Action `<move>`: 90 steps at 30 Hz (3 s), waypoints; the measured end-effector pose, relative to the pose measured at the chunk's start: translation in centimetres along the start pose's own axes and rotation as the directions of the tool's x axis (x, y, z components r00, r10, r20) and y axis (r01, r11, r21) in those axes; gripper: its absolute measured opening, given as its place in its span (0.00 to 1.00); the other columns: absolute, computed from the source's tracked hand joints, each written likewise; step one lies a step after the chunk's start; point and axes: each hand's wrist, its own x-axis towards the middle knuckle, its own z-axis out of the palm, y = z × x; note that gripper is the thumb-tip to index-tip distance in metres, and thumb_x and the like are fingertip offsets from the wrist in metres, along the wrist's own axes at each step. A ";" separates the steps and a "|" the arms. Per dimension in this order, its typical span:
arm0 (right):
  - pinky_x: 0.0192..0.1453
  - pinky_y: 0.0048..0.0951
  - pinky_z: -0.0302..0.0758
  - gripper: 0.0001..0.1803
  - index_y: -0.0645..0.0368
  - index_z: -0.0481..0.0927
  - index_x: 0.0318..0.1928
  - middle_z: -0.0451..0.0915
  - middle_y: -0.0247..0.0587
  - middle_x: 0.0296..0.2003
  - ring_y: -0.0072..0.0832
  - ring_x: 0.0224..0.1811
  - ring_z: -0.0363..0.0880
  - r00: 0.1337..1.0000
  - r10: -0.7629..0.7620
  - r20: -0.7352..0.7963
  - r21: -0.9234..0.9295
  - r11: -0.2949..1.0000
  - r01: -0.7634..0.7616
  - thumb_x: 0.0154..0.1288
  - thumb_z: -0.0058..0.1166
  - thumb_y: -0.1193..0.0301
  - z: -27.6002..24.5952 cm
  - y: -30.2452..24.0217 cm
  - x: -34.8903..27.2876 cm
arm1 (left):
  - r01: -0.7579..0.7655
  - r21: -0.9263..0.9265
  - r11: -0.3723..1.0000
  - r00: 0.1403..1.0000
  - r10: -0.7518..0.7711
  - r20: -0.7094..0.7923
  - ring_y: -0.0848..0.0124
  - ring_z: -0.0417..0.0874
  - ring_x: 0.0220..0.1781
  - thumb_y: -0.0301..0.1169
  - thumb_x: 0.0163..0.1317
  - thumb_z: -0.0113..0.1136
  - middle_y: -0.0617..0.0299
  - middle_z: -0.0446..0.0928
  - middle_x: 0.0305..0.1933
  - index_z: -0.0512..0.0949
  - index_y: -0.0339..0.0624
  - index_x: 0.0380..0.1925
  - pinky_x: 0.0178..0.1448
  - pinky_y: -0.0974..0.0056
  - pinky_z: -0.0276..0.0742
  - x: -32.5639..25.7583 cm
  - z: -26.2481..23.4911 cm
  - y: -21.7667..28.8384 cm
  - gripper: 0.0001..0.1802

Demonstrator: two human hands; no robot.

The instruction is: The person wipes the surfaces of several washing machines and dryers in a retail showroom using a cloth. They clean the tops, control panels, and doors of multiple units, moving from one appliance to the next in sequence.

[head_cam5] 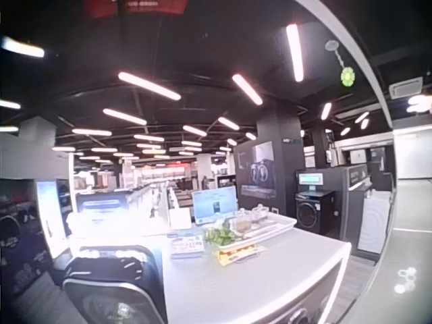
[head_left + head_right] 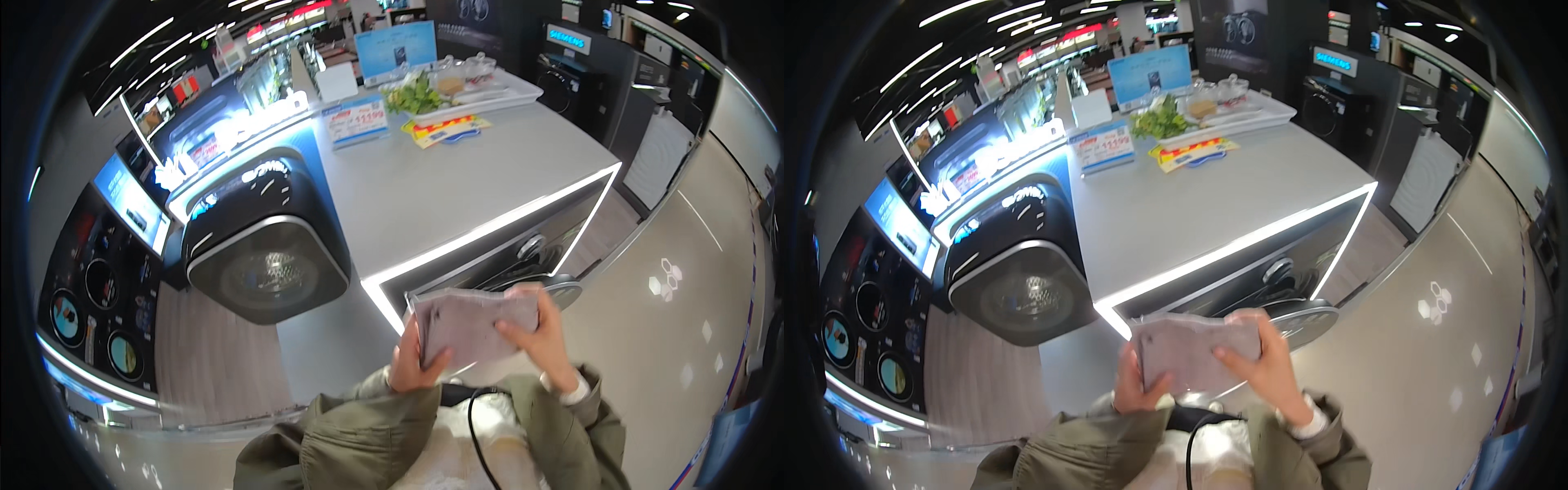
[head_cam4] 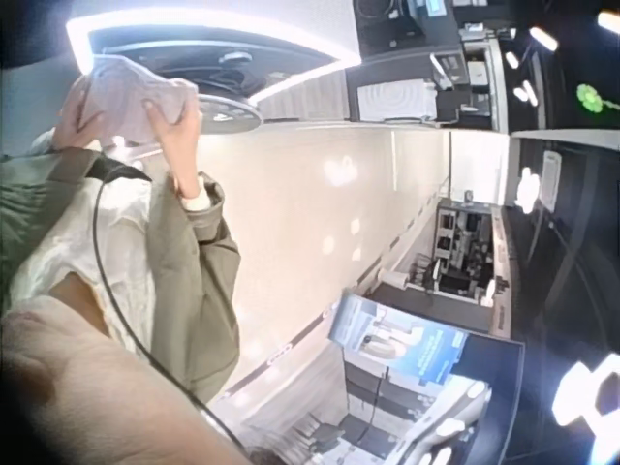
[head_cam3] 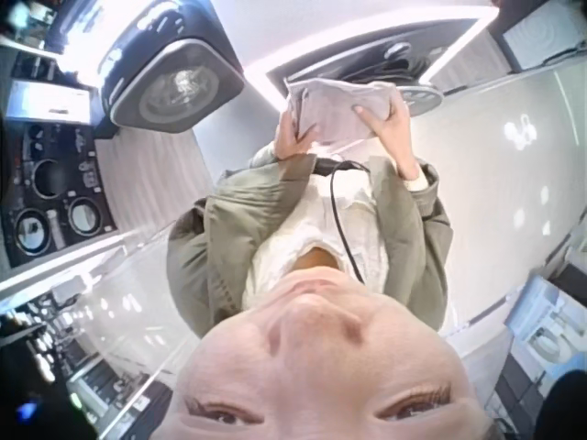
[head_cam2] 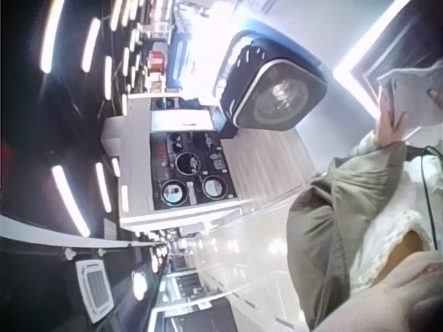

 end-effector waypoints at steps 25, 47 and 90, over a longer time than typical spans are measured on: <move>0.59 0.71 0.52 0.33 0.36 0.64 0.62 0.60 0.42 0.64 0.46 0.69 0.53 0.322 -0.466 0.824 -0.181 0.322 0.929 0.56 0.54 0.47 9.1 4.5 18.9 | 0.308 0.747 0.589 0.878 0.126 -0.461 0.58 0.68 0.59 0.27 0.65 0.48 0.53 0.69 0.58 0.69 0.39 0.56 0.62 0.58 0.63 10.0 -3.7 0.2 0.19; 0.58 0.57 0.55 0.28 0.37 0.71 0.56 0.67 0.23 0.60 0.30 0.62 0.62 0.741 -0.325 0.588 -0.685 0.288 0.669 0.54 0.58 0.52 -0.1 9.8 23.7 | 0.269 0.663 0.699 0.827 0.185 -0.530 0.59 0.72 0.56 0.25 0.65 0.46 0.53 0.73 0.54 0.72 0.35 0.51 0.61 0.58 0.64 10.1 -2.5 1.2 0.16; 0.60 0.45 0.65 0.31 0.59 0.67 0.60 0.66 0.51 0.59 0.47 0.61 0.63 0.825 -0.285 0.488 -0.560 0.622 0.547 0.63 0.50 0.51 -3.5 6.5 28.6 | 0.196 0.591 0.783 0.693 0.315 -0.648 0.71 0.75 0.26 0.15 0.57 0.41 0.53 0.73 0.41 0.76 0.33 0.39 0.38 0.67 0.72 9.3 -2.7 3.2 0.15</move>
